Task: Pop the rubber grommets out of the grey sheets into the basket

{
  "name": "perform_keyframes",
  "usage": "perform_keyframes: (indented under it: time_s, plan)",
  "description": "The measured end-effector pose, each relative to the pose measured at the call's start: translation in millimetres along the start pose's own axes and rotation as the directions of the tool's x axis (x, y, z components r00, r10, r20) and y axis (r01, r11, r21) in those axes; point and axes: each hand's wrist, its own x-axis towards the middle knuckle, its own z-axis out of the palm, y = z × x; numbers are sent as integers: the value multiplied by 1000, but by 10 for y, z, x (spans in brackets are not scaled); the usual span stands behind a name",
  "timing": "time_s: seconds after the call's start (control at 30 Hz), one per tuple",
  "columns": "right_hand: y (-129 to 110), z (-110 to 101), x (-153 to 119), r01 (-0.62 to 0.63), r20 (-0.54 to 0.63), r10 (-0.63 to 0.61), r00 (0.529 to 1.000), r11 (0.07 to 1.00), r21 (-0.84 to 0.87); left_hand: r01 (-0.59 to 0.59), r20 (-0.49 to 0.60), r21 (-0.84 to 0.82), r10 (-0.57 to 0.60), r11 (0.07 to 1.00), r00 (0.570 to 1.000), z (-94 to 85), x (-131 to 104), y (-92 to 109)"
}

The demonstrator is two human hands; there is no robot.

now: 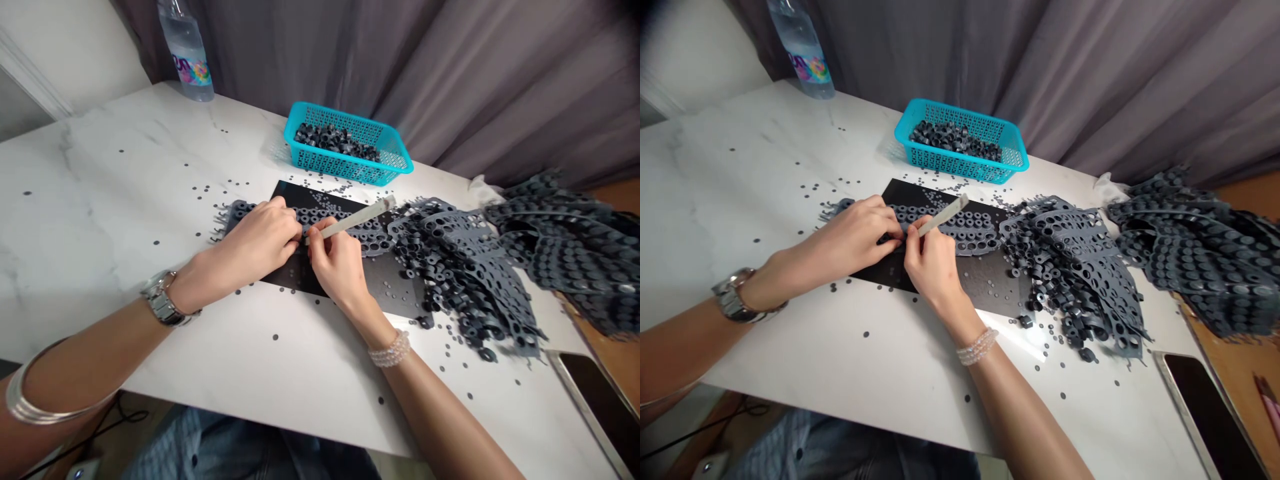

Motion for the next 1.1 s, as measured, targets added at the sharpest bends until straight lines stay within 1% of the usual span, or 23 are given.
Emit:
perform_keyframes:
  time_s: [0.07,0.1,0.13,0.17,0.2,0.27,0.33,0.4,0.47,0.53,0.63,0.73,0.83,0.9,0.93,1.0,1.1]
  plan:
    - [-1,13,-2,19,1,-19,1000,999,-37,5,-32,-87,-8,996,999,-41,-10,8]
    - [-2,17,-2,27,1,-27,1000,999,-47,25,-57,-147,-33,989,998,-72,-16,8]
    - [-2,19,-2,30,2,-30,1000,998,-50,61,-81,-214,-80,975,994,-106,-22,3]
    - [-3,19,-1,27,1,-27,1000,998,-48,121,-98,-280,-154,952,983,-140,-27,-6]
    - [-4,17,1,18,2,-18,1000,999,-43,199,-97,-345,-245,917,965,-170,-33,-20]
    - [-3,9,5,-11,2,11,1000,1000,-22,344,-59,-464,-416,816,907,-206,-41,-62]
    - [4,1,10,-40,5,40,999,999,19,411,2,-571,-499,711,866,-199,-47,-113]
    - [21,-3,13,-57,4,56,998,996,76,412,44,-655,-512,634,858,-161,-50,-161]
    - [46,0,13,-74,2,74,997,988,136,411,57,-689,-521,597,852,-115,-51,-193]
    - [72,8,8,-93,5,94,996,975,201,417,55,-681,-526,602,849,-82,-50,-203]
    - [96,17,-5,-102,9,105,994,943,318,426,65,-636,-506,643,860,-73,-44,-182]
    - [92,-15,-9,-75,-51,103,993,915,397,441,95,-588,-484,678,870,-93,-34,-144]
    - [74,-106,14,-30,-116,78,990,930,366,425,92,-577,-462,697,882,-95,-19,-110]
    - [67,-169,39,26,-119,6,993,962,272,401,83,-583,-440,706,894,-73,-6,-93]
    - [68,-190,51,65,-105,-43,994,975,212,394,78,-583,-434,711,898,-58,1,-84]
    - [75,-196,66,149,-42,-145,989,982,116,388,66,-574,-431,721,900,-29,13,-67]
    - [90,-129,62,231,79,-239,968,968,94,372,71,-578,-409,726,910,-19,23,-42]
